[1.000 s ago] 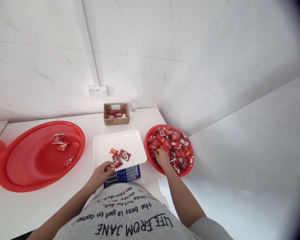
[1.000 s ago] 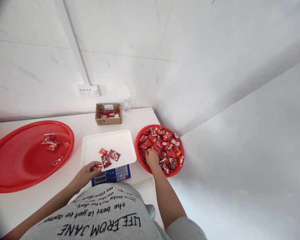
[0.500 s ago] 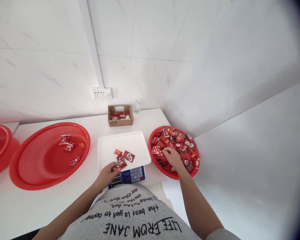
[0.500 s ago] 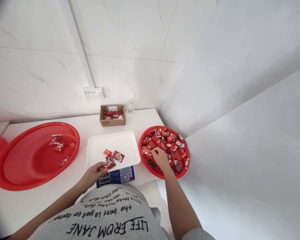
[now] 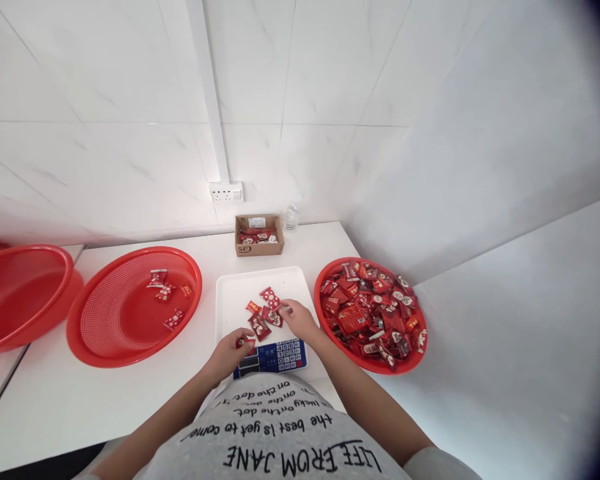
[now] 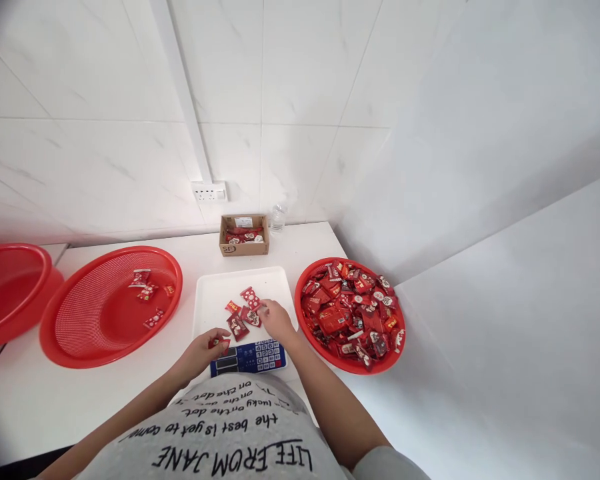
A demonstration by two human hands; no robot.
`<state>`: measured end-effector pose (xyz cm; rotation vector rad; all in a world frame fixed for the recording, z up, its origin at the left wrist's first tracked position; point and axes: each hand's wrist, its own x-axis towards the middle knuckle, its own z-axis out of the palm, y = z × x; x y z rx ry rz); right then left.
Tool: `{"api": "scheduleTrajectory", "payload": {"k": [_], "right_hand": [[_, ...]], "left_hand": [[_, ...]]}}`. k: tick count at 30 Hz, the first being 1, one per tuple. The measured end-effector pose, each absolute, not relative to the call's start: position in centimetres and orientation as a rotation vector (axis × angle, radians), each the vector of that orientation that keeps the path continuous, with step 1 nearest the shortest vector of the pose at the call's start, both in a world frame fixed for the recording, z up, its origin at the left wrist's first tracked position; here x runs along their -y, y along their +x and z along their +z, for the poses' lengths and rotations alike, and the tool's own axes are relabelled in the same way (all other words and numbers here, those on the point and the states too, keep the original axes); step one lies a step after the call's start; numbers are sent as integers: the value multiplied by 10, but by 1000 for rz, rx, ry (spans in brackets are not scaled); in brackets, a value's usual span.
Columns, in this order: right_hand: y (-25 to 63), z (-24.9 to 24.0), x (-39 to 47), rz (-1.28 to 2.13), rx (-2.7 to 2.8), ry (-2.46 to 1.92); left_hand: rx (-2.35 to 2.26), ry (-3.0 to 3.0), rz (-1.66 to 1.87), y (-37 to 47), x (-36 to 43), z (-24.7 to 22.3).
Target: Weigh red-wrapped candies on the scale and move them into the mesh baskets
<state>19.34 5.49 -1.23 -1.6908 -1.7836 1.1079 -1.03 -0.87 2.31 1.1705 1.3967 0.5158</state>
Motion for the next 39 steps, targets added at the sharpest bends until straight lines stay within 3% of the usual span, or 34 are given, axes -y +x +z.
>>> {"api": "scheduleTrajectory", "payload": {"k": [9,26,39], "right_hand": [[183,-16,-36,732,2257,-1701],[183,-14,-41,656,2486,-1693],[196,-14,-45,693,2345,-1830]], "left_hand": [[-1528,1369,492,-10,-16,11],[-1671,1857,52,5,-58,-3],[-1640,1651,276,2,-32,-5]]}}
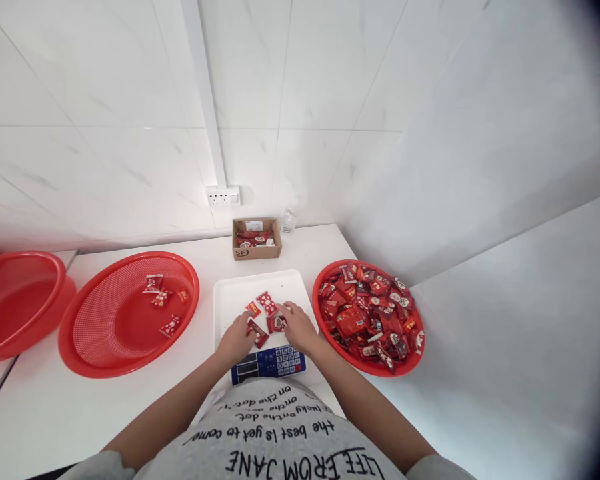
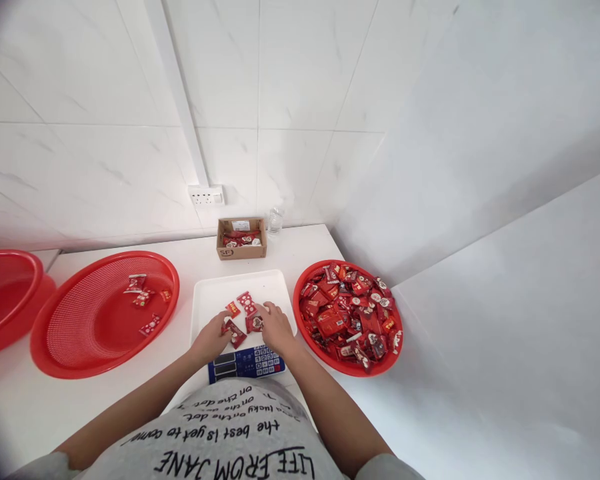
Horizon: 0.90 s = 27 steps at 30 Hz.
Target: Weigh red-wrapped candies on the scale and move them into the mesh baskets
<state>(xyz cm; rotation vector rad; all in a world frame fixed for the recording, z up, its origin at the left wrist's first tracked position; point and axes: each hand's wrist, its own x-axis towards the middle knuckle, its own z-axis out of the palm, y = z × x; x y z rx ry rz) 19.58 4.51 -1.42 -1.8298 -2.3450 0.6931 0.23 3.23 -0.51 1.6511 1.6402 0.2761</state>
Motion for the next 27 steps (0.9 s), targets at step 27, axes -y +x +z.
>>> {"api": "scheduleTrajectory", "payload": {"k": [27], "right_hand": [[187,-7,-17,1092,1811,-1577]], "left_hand": [[-1365,1358,512,8,-35,11]]}}
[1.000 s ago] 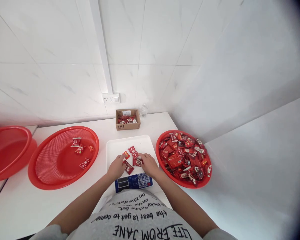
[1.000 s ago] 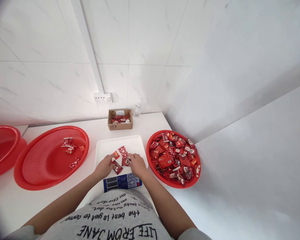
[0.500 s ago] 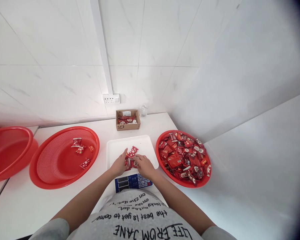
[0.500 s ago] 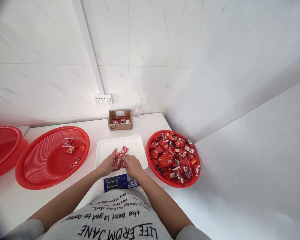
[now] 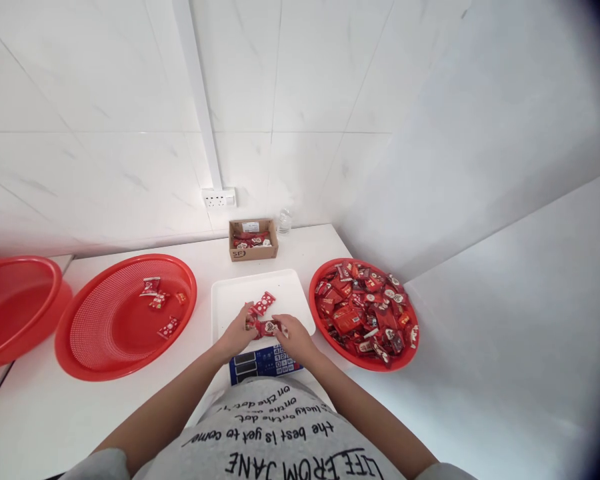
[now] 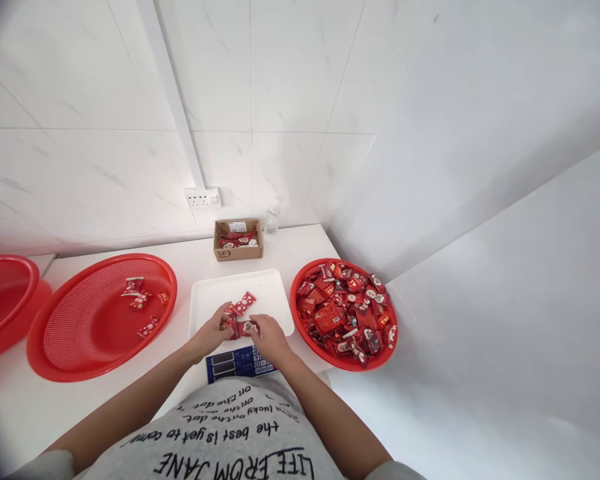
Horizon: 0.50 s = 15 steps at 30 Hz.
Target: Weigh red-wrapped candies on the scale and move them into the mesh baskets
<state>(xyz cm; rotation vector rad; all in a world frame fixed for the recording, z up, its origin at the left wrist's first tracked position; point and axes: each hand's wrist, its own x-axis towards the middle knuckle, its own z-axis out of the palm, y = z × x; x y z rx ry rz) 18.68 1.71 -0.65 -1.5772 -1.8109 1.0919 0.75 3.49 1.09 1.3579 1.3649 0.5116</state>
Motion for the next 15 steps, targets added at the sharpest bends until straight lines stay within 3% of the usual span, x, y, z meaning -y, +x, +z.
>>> {"api": "scheduleTrajectory", "payload": {"k": [4,6,11,15], "right_hand": [[178,8,-2,1879,1229,-1349],[174,13,6,2080,1051,-1247],[173,15,12,2101,1000,-1278],[192,8,5,1803,979,-1428]], "left_hand": [[-1157,1279,591,18,-9,13],[-1150,1287,582,24,0,11],[-1224,1450,475,27,7,8],[-1383,1881,421,23,-9,8]]}}
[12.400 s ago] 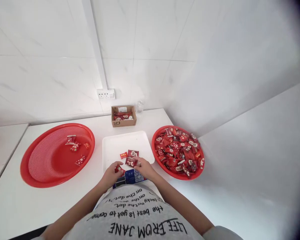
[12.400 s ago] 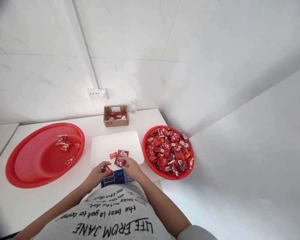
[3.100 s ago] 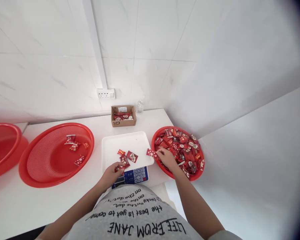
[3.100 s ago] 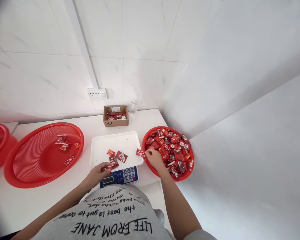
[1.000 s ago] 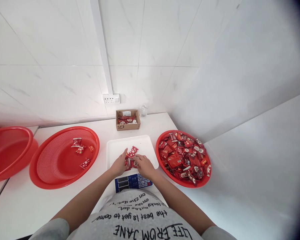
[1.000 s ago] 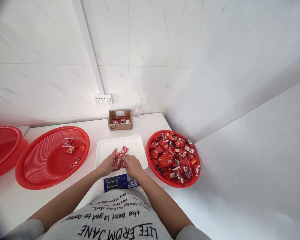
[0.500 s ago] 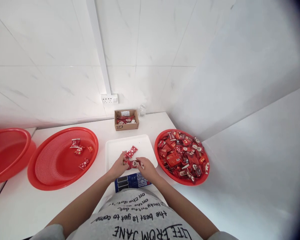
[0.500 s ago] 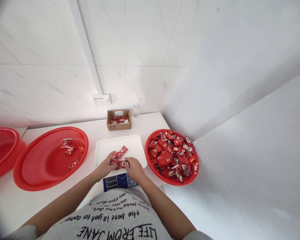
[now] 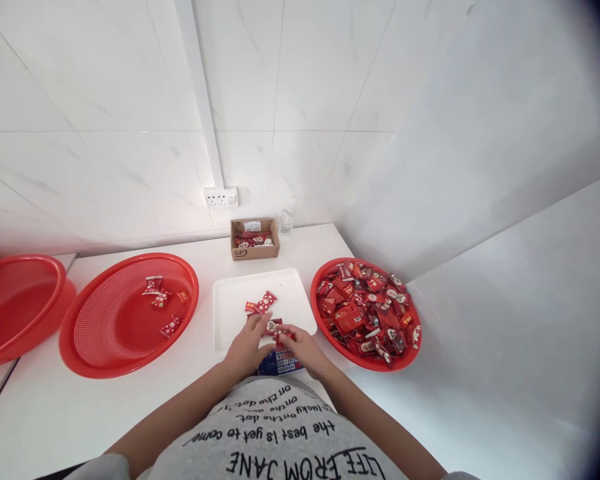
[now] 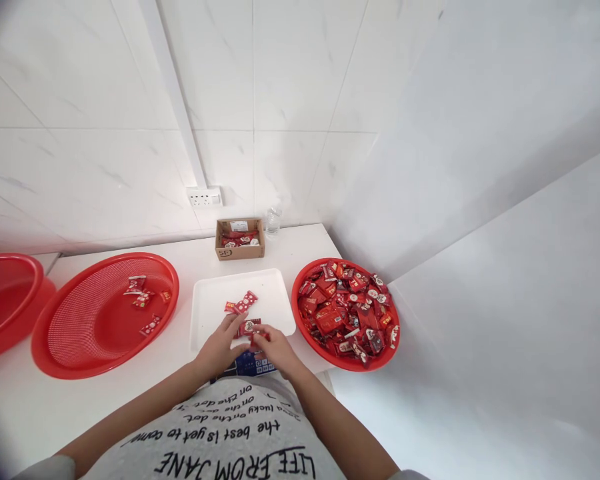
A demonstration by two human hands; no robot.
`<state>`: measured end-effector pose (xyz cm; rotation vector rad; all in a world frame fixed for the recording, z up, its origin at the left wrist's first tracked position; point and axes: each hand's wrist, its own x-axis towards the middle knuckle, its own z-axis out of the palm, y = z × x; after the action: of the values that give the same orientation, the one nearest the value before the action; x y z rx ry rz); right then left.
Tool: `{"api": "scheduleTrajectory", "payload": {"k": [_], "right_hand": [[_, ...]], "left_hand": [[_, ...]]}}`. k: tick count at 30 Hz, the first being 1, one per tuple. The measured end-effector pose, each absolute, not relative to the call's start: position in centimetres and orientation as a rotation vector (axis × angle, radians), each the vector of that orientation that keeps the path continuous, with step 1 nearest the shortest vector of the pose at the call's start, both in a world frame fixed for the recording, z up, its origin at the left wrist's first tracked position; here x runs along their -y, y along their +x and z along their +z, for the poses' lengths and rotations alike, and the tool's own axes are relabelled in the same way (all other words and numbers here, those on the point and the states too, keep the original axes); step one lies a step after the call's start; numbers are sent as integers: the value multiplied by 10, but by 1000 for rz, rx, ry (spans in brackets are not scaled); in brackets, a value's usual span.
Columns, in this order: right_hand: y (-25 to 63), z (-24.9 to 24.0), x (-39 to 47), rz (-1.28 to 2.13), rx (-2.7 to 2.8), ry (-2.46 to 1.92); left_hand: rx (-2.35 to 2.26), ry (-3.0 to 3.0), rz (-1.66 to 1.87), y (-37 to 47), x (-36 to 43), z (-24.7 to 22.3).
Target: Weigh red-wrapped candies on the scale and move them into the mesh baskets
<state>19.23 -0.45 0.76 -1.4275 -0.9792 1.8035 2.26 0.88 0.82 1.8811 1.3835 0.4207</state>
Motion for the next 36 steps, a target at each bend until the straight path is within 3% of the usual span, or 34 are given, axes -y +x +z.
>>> {"api": "scheduleTrajectory", "payload": {"k": [5,10,17,36], "right_hand": [[238,-11,-9,1291,843,-1639],[278,-30,-11,1045,833,-1777],[298,-54,-7,739,1093,-1979],[290,-56,-10,752,1235,-2034]], "left_hand": [[-1527,2201,278,33,-40,-7],[-1498,2326,74,41,-51,-31],[-1316,2537,275,15,-55,-42],[-1581,2329,262,-2,-42,-37]]}}
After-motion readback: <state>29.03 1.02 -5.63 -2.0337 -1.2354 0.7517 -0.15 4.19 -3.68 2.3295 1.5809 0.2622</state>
